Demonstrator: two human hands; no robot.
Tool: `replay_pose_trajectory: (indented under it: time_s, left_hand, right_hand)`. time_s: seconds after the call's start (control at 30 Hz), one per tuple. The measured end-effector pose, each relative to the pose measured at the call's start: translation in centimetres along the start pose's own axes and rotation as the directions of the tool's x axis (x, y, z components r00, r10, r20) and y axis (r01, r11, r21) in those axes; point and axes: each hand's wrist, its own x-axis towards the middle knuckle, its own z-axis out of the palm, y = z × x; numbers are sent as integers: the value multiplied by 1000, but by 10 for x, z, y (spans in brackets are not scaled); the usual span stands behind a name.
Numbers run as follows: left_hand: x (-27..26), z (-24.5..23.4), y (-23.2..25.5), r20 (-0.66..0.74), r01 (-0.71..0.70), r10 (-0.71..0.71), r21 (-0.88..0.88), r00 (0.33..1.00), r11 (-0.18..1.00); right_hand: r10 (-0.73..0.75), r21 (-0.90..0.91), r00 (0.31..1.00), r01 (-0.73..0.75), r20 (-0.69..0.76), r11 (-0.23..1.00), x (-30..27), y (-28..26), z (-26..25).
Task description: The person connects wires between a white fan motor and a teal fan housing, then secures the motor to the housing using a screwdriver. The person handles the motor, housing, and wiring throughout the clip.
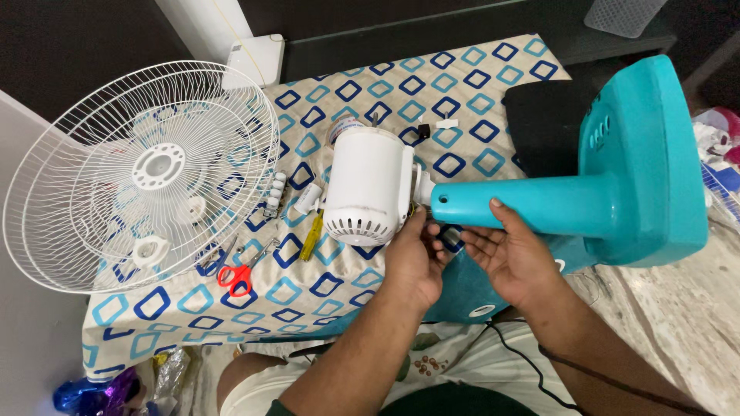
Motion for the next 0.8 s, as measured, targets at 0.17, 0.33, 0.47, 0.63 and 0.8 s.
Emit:
replay_pose_trajectory:
  time_s: [0.17,0.33,0.47,0.63,0.8]
  left_hand:
    - [5,0,-2,14,0,1,-31,1000,1000]
    - [14,0,-4,-15,19,-20,-19,1000,1000]
    - [17,-2,-4,-31,30,-30,-9,999,1000]
    - [15,2,-2,-37,57,-57,-6,998,998]
    - [-9,3,0,62,56,-62,84,996,995]
  right_hand:
    - [-13,7,1000,13,-4,1000,1,1,0]
    - [-22,0,1000,22,-5,1000,6,-1,1]
    - [-50,-40,999,51,15,998,12,-3,0]
    - [-82,-58,997,83,11,995,20,-4,0]
    - [-95,-26,995,94,-15,995,24,-5,-3]
